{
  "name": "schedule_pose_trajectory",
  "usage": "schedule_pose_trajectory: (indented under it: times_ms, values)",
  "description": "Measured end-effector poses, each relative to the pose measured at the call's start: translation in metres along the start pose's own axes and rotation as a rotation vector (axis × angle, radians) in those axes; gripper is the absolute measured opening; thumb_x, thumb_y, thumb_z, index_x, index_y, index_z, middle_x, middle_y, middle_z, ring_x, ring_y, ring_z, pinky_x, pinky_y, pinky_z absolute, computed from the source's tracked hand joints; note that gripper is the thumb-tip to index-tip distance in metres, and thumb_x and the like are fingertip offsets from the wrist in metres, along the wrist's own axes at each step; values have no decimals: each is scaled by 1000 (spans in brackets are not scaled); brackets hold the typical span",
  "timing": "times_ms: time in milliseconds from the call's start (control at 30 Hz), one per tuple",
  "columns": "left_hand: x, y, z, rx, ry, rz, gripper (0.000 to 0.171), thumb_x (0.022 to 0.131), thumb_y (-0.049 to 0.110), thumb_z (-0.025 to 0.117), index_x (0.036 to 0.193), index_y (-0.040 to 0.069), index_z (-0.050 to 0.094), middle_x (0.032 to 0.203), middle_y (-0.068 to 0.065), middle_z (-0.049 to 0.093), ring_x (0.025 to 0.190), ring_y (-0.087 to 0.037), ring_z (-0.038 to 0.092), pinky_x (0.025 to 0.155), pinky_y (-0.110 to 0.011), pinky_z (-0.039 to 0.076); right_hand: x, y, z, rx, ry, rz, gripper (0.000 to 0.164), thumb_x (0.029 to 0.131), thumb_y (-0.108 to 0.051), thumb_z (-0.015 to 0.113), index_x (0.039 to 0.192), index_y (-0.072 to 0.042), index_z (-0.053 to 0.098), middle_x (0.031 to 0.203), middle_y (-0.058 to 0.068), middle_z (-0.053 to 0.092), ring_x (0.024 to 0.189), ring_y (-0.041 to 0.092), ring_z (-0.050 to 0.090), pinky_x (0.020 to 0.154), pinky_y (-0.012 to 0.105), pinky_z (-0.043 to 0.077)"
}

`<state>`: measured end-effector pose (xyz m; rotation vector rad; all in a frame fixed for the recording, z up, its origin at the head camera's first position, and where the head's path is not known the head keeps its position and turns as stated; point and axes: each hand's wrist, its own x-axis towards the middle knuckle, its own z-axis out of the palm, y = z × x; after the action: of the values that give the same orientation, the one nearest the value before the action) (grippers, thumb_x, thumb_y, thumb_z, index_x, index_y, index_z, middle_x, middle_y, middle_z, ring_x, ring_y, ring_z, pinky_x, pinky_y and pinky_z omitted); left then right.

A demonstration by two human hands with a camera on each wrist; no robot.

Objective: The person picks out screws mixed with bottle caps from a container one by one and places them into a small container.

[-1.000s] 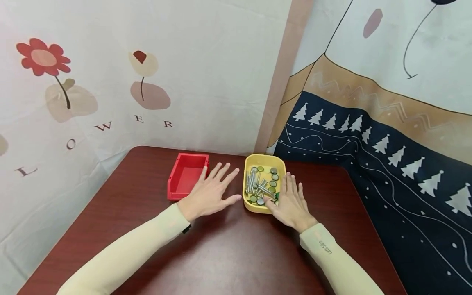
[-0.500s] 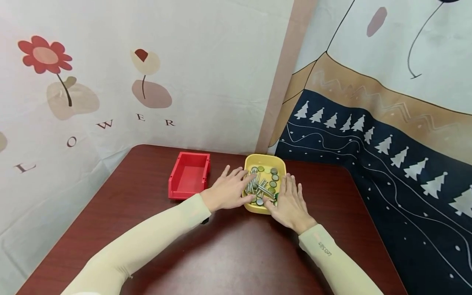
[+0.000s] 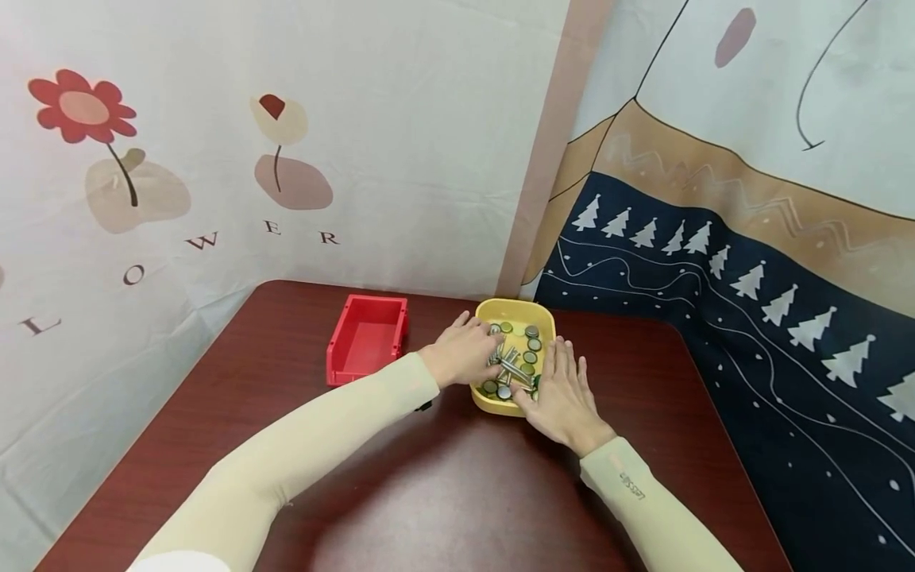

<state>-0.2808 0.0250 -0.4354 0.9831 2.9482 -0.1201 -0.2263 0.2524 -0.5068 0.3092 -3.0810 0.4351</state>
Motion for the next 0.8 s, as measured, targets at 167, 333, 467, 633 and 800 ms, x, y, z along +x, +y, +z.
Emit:
schedule_pose_trajectory:
  times_ms: [167, 333, 467, 633, 800]
  values:
    - [14, 11, -9, 30, -52, -2, 40, 115, 47, 72, 146, 21, 79, 150, -5, 77, 154, -28, 64, 145, -56, 34, -1, 0, -1, -8, 4, 1, 114, 114, -68, 54, 181, 12, 10, 193, 35, 8, 181, 57, 10, 144, 78, 12]
    - [27, 26, -14, 105, -169, -28, 33, 117, 42, 68, 144, 28, 80, 152, 1, 77, 156, -26, 62, 147, -54, 29, -3, -1, -1, -10, 6, 1, 113, 114, -67, 55, 181, 13, 11, 193, 35, 9, 181, 57, 10, 144, 78, 12]
    - [37, 39, -18, 170, -266, -57, 37, 118, 40, 66, 152, 32, 76, 151, 5, 79, 150, -20, 67, 147, -56, 28, -3, -1, 0, -15, 20, -7, 111, 113, -64, 57, 180, 14, 15, 192, 36, 13, 180, 57, 13, 144, 78, 15]
    - [46, 49, -25, 177, -318, -66, 50, 113, 42, 73, 162, 34, 69, 158, 7, 75, 151, -16, 69, 145, -55, 34, -3, -1, 1, -10, 11, -4, 110, 113, -62, 57, 180, 14, 14, 192, 35, 10, 181, 57, 11, 144, 78, 14]
    - [53, 56, -28, 160, -295, -20, 50, 110, 39, 80, 159, 33, 71, 157, 10, 73, 138, -12, 73, 120, -42, 61, -2, 0, 1, 9, 5, -3, 110, 112, -58, 60, 180, 14, 13, 192, 36, 8, 180, 58, 9, 144, 79, 12]
